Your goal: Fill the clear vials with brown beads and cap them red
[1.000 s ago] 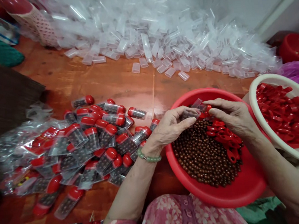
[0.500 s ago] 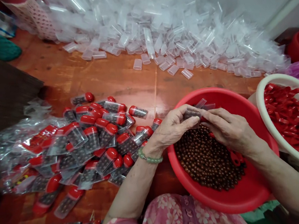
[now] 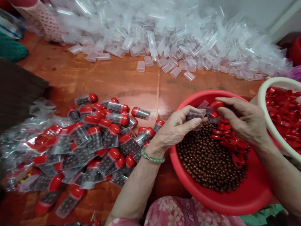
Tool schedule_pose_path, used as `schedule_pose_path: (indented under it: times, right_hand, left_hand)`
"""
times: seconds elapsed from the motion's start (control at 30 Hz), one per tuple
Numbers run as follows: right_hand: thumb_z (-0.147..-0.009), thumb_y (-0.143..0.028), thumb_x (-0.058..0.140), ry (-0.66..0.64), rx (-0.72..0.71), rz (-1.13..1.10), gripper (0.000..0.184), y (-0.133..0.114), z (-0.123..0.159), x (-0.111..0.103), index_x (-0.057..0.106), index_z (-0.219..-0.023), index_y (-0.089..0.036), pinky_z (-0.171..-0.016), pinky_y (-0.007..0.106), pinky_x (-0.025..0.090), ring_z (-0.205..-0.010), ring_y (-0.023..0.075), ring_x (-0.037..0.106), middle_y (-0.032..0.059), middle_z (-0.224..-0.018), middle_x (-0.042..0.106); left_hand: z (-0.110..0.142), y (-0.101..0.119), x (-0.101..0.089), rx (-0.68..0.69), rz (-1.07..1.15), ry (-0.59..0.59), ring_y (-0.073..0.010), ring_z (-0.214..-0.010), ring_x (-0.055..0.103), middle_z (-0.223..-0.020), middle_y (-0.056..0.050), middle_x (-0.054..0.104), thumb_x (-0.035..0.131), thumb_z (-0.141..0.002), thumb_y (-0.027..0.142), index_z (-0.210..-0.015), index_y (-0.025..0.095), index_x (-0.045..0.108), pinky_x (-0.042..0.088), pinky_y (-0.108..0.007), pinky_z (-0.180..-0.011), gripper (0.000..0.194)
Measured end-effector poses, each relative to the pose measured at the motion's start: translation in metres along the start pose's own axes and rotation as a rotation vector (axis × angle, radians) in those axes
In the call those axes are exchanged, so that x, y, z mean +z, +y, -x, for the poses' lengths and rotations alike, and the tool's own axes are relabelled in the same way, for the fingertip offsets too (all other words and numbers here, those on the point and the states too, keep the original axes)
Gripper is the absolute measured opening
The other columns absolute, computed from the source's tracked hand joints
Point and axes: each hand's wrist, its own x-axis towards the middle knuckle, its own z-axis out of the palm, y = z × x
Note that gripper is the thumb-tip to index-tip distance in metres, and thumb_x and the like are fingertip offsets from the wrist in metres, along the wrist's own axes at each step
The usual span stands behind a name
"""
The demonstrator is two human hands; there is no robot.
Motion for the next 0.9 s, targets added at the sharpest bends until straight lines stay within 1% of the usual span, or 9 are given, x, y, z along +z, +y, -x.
schedule_pose_path:
  times: [0.07,0.13,0.17,0.23,0.3,0.37,0.53,0.77,0.9]
  right_hand:
    - [-0.092,-0.028,0.068,0.078,0.16,-0.151,0.027,-0.003,-0.002,-0.003,0.072,-0.119,-0.026,-0.069,0.028,0.062,-0.078,0.0151,0.073,0.0016,-0.096,0.078]
    - [-0.09,-0.029,0.071,0.103,0.21,-0.263,0.029,-0.008,-0.001,-0.003,0.072,-0.119,-0.028,-0.064,0.024,0.06,-0.072,0.0131,0.072,-0.0004,-0.089,0.077]
    - [-0.09,-0.029,0.072,0.106,0.203,-0.295,0.028,-0.01,-0.001,-0.002,0.073,-0.118,-0.029,-0.065,0.024,0.06,-0.072,0.0129,0.072,-0.0008,-0.088,0.077]
    - [-0.089,-0.027,0.073,0.123,0.167,-0.305,0.024,-0.015,0.002,0.002,0.074,-0.114,-0.03,-0.072,0.025,0.062,-0.079,0.0139,0.074,-0.0003,-0.093,0.078]
    - [-0.088,-0.024,0.074,0.132,0.136,-0.253,0.025,-0.018,0.005,0.004,0.075,-0.112,-0.03,-0.08,0.028,0.062,-0.088,0.0156,0.076,0.0004,-0.102,0.079]
    - [-0.087,-0.021,0.075,0.113,0.103,-0.191,0.029,-0.018,0.007,0.006,0.075,-0.114,-0.032,-0.084,0.03,0.062,-0.092,0.0164,0.076,0.0003,-0.107,0.079]
    - [-0.086,-0.017,0.075,0.074,-0.019,-0.106,0.034,-0.019,0.007,0.007,0.074,-0.116,-0.033,-0.079,0.03,0.063,-0.087,0.0165,0.076,-0.0006,-0.103,0.08]
    - [-0.087,-0.019,0.074,0.089,-0.05,-0.072,0.024,-0.022,0.006,0.011,0.075,-0.11,-0.028,-0.076,0.033,0.065,-0.084,0.0189,0.077,0.0024,-0.098,0.08]
    - [-0.086,-0.017,0.075,0.103,-0.062,-0.074,0.026,-0.021,0.007,0.014,0.075,-0.109,-0.028,-0.076,0.03,0.063,-0.083,0.0172,0.076,0.0015,-0.096,0.08]
  left_hand:
    - [0.0,0.003,0.002,-0.03,-0.073,-0.029,-0.0171,-0.106,0.064,-0.113,-0.007,0.067,0.074,-0.086,0.035,-0.104,0.016,0.064,0.047,-0.032,-0.094,0.028]
    - [-0.001,0.006,0.003,-0.044,-0.19,-0.052,-0.0138,-0.096,0.062,-0.102,-0.005,0.067,0.068,-0.089,0.029,-0.105,0.015,0.064,0.046,-0.029,-0.09,0.021]
    - [-0.001,0.008,0.004,-0.043,-0.243,-0.058,-0.0123,-0.091,0.06,-0.097,-0.003,0.066,0.066,-0.09,0.026,-0.104,0.015,0.065,0.046,-0.028,-0.087,0.018]
    - [-0.002,0.01,0.005,-0.023,-0.311,-0.065,-0.0107,-0.084,0.057,-0.092,-0.001,0.065,0.065,-0.09,0.023,-0.102,0.015,0.065,0.044,-0.027,-0.083,0.015]
    - [-0.003,0.009,0.005,-0.012,-0.324,-0.073,-0.0112,-0.085,0.057,-0.093,-0.002,0.065,0.064,-0.09,0.023,-0.102,0.015,0.065,0.045,-0.027,-0.084,0.015]
    - [-0.003,0.007,0.005,-0.008,-0.309,-0.074,-0.0124,-0.086,0.059,-0.094,-0.002,0.066,0.064,-0.09,0.025,-0.103,0.016,0.065,0.046,-0.028,-0.086,0.016]
    - [-0.003,0.0,0.003,-0.012,-0.328,-0.094,-0.0171,-0.095,0.063,-0.1,-0.004,0.068,0.064,-0.092,0.032,-0.109,0.017,0.064,0.051,-0.032,-0.09,0.023]
    - [-0.004,0.0,0.001,0.072,-0.482,-0.097,-0.0213,-0.11,0.063,-0.116,-0.007,0.069,0.062,-0.093,0.033,-0.115,0.017,0.065,0.049,-0.038,-0.102,0.027]
    - [-0.004,-0.001,0.002,0.088,-0.56,-0.082,-0.0229,-0.116,0.062,-0.12,-0.008,0.068,0.061,-0.093,0.031,-0.117,0.018,0.064,0.048,-0.039,-0.107,0.027]
